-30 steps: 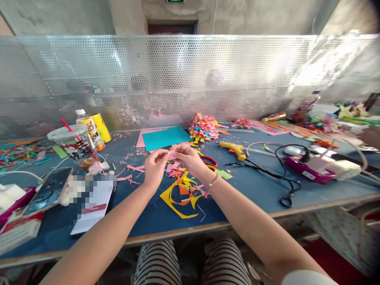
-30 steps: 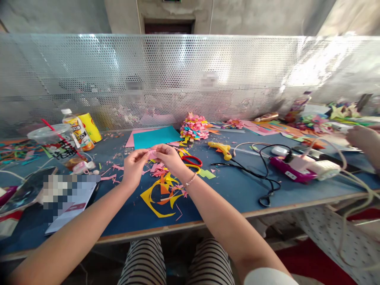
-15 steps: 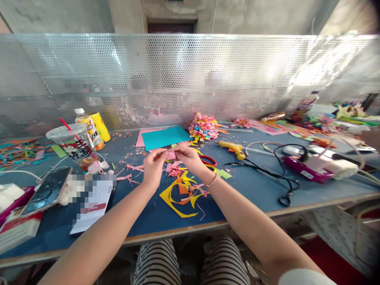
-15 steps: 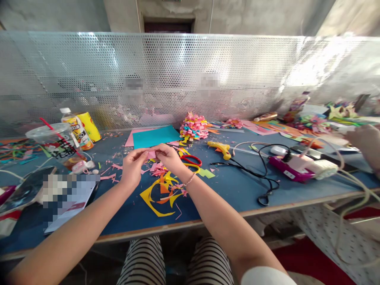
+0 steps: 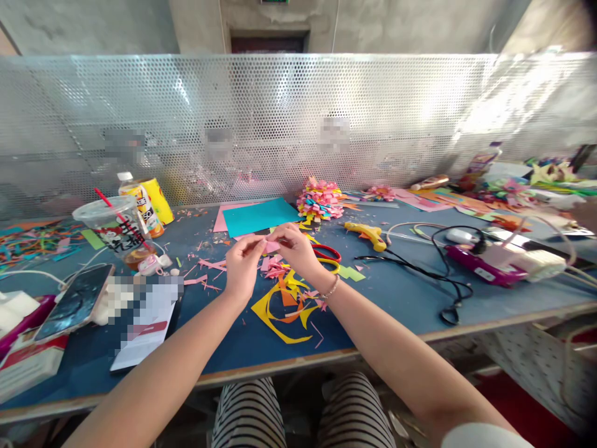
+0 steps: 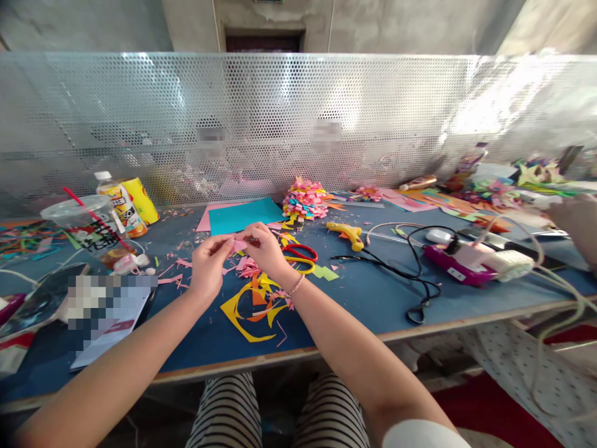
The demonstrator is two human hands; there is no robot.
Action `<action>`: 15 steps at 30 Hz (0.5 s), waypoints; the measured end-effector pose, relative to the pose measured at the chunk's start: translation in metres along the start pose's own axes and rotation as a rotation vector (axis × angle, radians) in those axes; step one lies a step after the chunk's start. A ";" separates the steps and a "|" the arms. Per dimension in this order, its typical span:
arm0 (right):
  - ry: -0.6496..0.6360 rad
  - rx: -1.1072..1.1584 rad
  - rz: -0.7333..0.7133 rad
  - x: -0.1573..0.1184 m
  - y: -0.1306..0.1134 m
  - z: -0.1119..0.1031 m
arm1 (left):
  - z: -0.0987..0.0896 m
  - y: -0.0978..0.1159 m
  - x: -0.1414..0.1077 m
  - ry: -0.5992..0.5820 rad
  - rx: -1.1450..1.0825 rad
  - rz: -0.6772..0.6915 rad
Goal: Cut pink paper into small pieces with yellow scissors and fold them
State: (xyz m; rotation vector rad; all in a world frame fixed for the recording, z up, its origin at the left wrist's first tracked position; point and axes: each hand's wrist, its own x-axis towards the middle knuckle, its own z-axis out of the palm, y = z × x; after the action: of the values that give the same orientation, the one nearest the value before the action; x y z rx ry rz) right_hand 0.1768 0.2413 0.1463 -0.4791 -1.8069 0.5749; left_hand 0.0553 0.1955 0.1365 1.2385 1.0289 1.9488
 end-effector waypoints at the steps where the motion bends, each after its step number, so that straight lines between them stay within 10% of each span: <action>1: 0.008 0.001 0.009 0.000 -0.001 0.001 | 0.000 0.000 -0.001 0.004 0.009 0.006; 15: -0.055 0.393 0.370 0.001 0.001 0.004 | -0.001 -0.005 0.002 0.028 0.004 -0.012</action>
State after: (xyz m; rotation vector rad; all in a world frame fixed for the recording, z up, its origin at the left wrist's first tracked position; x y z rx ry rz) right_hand 0.1729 0.2421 0.1458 -0.5304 -1.6085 1.1817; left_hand 0.0541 0.1995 0.1331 1.2078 1.0519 1.9613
